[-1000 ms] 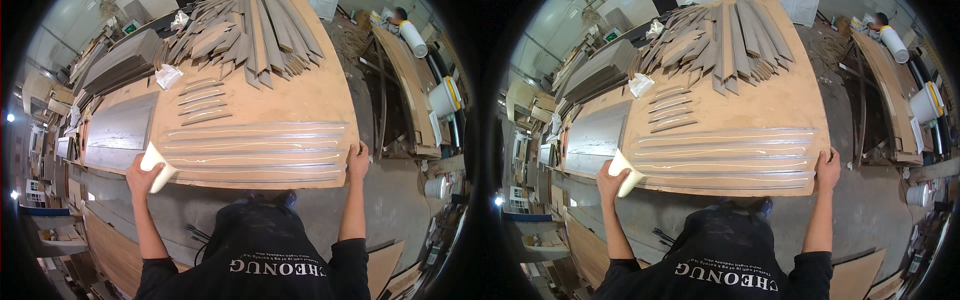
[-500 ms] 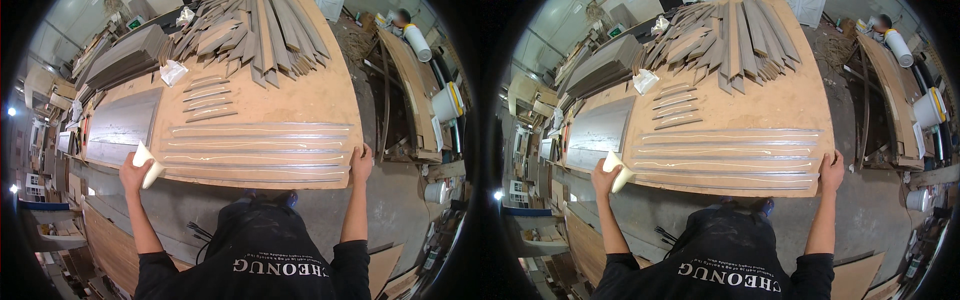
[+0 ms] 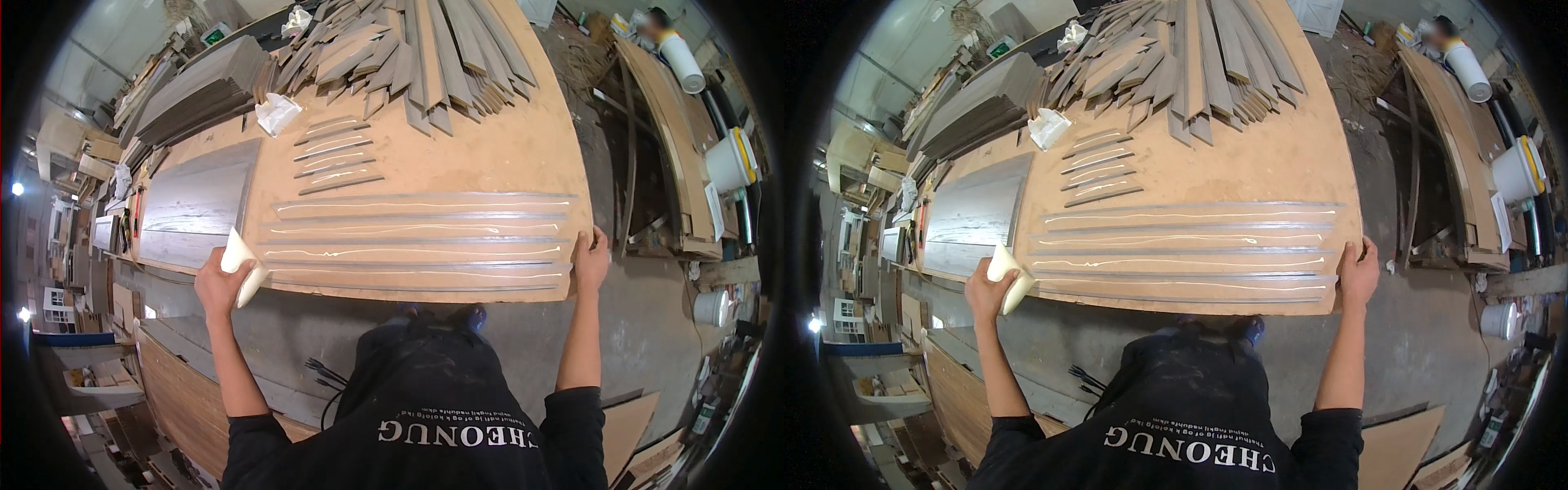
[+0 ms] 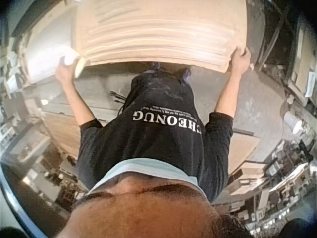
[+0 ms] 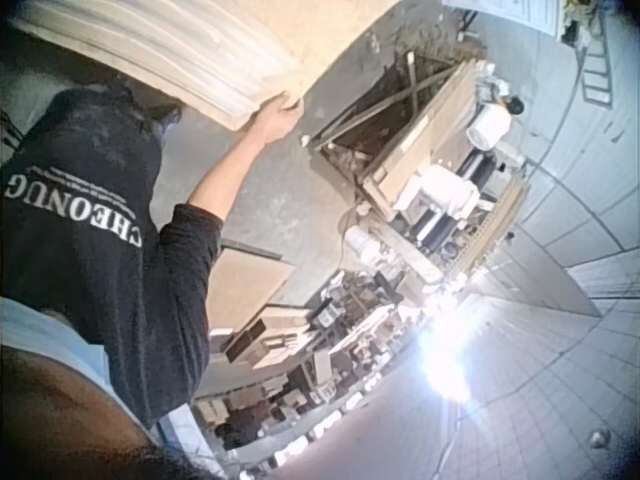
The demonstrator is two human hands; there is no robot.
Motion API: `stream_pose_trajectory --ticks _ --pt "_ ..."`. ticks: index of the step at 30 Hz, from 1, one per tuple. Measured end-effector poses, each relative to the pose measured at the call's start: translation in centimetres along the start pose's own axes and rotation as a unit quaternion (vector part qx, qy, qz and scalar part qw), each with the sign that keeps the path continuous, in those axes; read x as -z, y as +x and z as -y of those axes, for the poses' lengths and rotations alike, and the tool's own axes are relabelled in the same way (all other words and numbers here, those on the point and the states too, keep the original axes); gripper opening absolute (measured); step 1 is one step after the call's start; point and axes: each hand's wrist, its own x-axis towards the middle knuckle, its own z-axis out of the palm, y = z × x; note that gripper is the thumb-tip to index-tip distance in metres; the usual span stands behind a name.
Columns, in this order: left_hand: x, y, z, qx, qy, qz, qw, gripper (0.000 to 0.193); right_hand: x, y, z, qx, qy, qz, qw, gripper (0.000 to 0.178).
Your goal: Assembling wooden door frames or furniture panels using wood glue and a pneumatic nail gun in a workshop environment.
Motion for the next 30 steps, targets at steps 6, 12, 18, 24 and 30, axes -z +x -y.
stream_pose_trajectory --ticks 6,12,18,24,30 --pt "0.6 -1.1 -3.9 -0.020 -0.074 0.013 0.997 0.041 0.0 0.1 0.1 -0.010 0.012 0.004 1.000 0.044" --pt "1.0 -2.5 -8.4 -0.055 -0.136 0.048 0.988 0.041 0.3 0.0 0.1 -0.011 0.025 0.012 1.000 0.047" --pt "0.0 -4.2 -12.9 -0.122 -0.179 0.060 0.974 0.040 0.3 0.2 -0.7 0.000 0.032 0.014 0.999 0.046" --pt "-1.5 -5.9 -19.0 -0.191 -0.183 0.076 0.962 0.041 0.6 0.5 -1.4 0.026 0.044 0.031 0.998 0.054" --pt "-3.5 -7.8 -25.3 -0.241 -0.201 0.090 0.945 0.044 0.0 0.6 -2.1 0.052 0.066 0.037 0.996 0.056"
